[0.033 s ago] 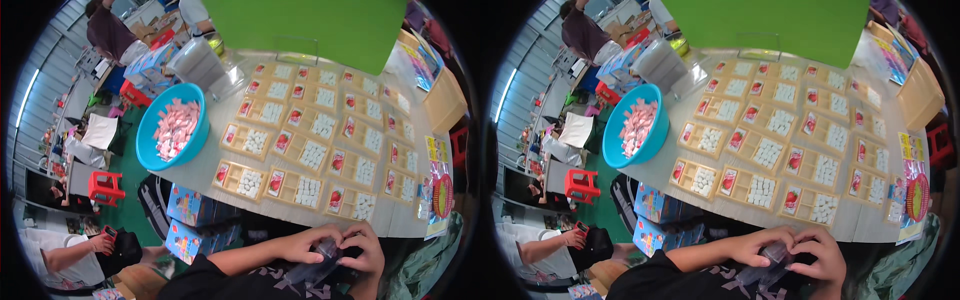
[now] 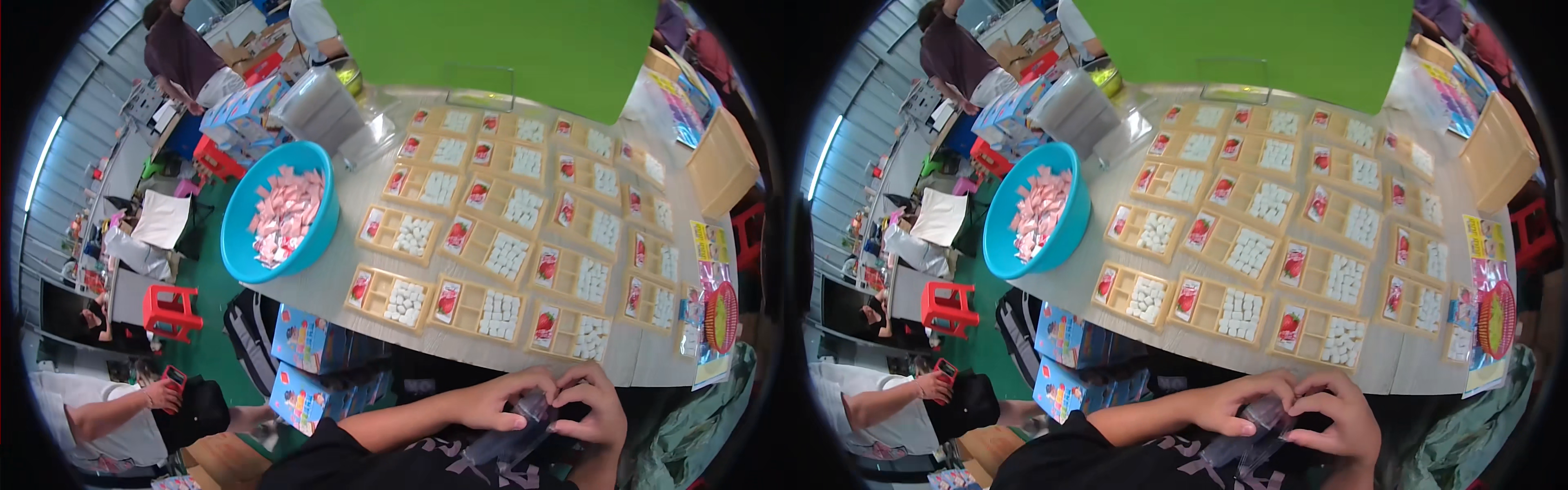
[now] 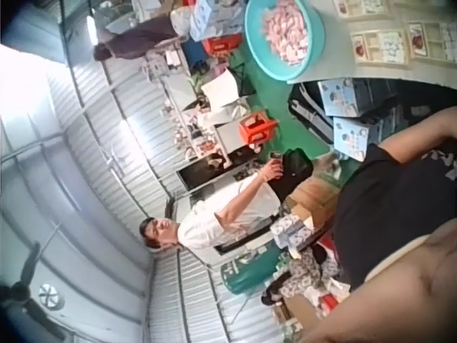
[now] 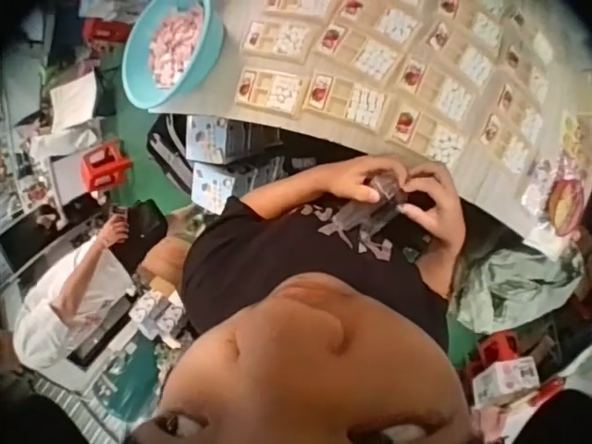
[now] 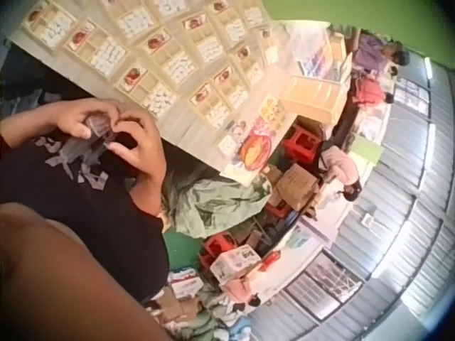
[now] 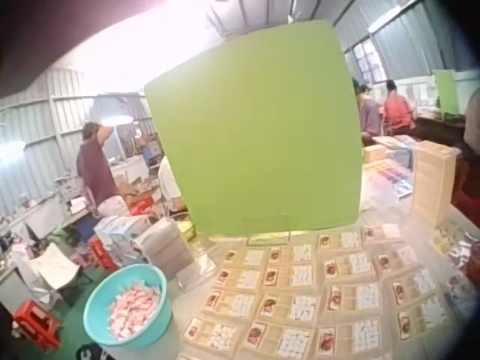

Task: The recorder is separating and preparing clear plastic packaging bags for small toy or food trays.

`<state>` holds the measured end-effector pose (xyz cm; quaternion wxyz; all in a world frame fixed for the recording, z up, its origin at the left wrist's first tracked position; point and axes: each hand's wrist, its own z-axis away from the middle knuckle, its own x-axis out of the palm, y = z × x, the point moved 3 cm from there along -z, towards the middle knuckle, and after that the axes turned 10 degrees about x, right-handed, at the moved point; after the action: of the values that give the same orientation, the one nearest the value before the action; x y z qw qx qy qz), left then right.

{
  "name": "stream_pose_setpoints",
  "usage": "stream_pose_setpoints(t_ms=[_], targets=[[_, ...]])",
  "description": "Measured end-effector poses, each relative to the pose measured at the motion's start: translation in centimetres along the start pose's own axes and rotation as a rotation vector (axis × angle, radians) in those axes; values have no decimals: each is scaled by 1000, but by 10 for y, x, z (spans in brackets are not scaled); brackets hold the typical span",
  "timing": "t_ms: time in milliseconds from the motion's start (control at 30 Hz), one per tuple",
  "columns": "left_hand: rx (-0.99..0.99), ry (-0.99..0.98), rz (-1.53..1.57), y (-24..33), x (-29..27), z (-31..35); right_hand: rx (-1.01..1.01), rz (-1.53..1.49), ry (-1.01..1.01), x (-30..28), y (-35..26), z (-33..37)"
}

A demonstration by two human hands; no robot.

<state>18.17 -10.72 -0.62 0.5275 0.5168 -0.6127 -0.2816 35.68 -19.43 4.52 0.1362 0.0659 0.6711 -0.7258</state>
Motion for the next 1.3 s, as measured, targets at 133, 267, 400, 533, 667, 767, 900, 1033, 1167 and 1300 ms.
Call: stream_pose_setpoints(t_ms=[133,267,400,533,667,767,900,1033,1167,1300], targets=[[-4,-15,43,0,2,-4,8,10,-28,-4,-7,2],[-2,-30,54,2,5,-6,-23,18,-70,-11,-15,-8],[-18,-39,70,0,4,-6,-103,86,-162,-11,-16,-16],[-21,-31,60,-1,5,-2,-150,127,-196,-8,-10,-17],[-8,-36,46,-1,7,-1,-133,107,-208,-8,-13,-16],[31,-49,54,-2,11,-3,-120,121,-224,-9,-16,-13],[38,-31,38,1,8,1,-130,137,-197,-7,-22,-15],[27,-14,48,2,7,1,-133,188,-179,-7,-27,-13],[41,16,52,4,5,1,-146,292,-111,-7,-39,-10],[54,44,81,5,4,5,-155,355,-52,-5,-42,-8]])
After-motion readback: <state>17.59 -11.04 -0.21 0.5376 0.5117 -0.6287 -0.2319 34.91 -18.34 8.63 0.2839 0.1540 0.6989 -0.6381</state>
